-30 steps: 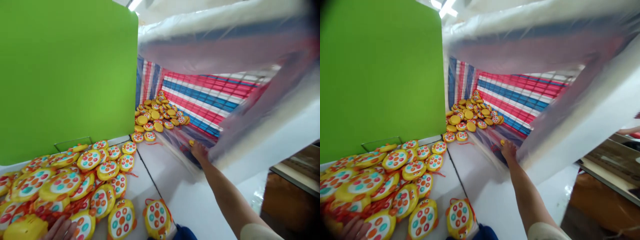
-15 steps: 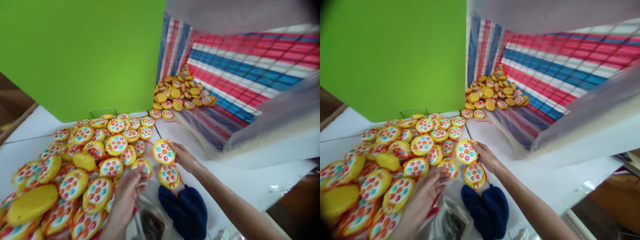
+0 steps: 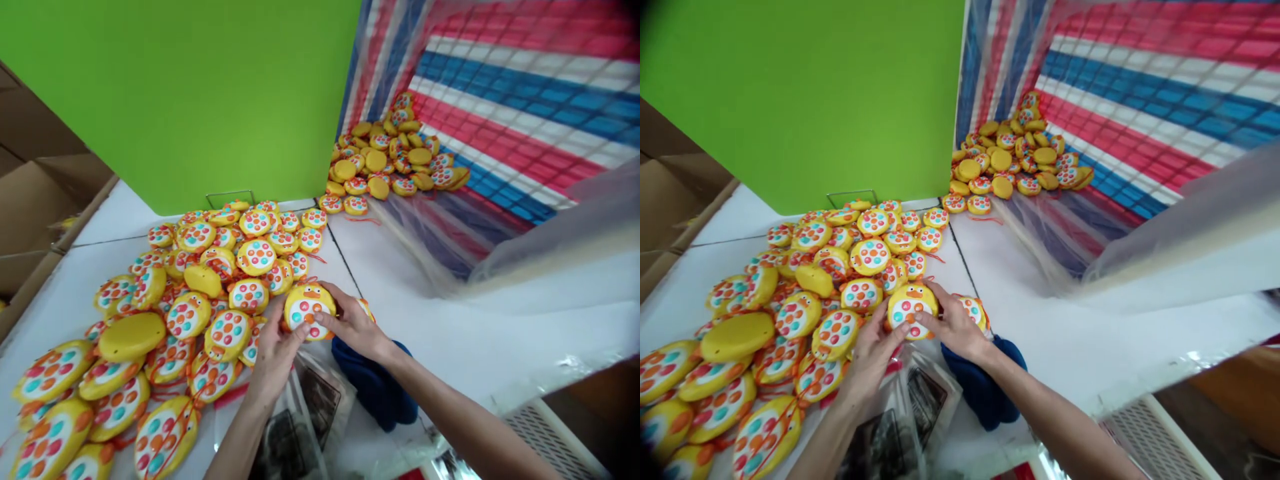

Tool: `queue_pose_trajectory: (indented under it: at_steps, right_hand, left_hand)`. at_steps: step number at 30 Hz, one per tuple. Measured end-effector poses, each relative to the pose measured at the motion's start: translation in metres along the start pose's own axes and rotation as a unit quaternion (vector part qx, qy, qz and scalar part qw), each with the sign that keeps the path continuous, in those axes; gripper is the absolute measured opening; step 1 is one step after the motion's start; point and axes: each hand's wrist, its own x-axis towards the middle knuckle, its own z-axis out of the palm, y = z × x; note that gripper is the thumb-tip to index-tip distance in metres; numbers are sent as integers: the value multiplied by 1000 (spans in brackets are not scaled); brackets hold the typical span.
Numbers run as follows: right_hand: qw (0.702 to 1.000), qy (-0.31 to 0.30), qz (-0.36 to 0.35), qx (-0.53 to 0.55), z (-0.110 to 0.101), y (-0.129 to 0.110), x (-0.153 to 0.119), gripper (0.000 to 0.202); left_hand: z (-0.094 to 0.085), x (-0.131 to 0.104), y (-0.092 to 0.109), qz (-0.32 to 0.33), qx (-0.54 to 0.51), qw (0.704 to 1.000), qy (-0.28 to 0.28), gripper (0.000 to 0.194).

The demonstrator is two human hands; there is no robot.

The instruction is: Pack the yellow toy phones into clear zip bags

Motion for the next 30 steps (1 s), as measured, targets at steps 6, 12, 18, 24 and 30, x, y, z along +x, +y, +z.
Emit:
queue_pose_trajectory:
  at_steps: [6, 12, 18, 24, 30]
  right_hand:
    - [1000, -9, 25, -9, 1, -6, -1, 44]
    - [998, -36, 39, -44, 1, -5, 0, 44]
    - [997, -3, 34, -66, -10, -13, -15, 43]
    - [981, -6, 25, -192, -29, 4, -43, 33]
    - [959, 18, -56, -278, -21, -6, -37, 42]
  left_hand:
    - [-4, -3, -3, -29, -22, 999, 5, 55]
    - [-5, -9, -1, -6, -7, 999, 31, 64]
    - [-10, -1, 10, -231, -232, 944, 29, 26]
    - [-14, 1, 12, -298, -304, 905, 6, 52]
    - [-3, 5, 7, -296, -246, 923, 12, 45]
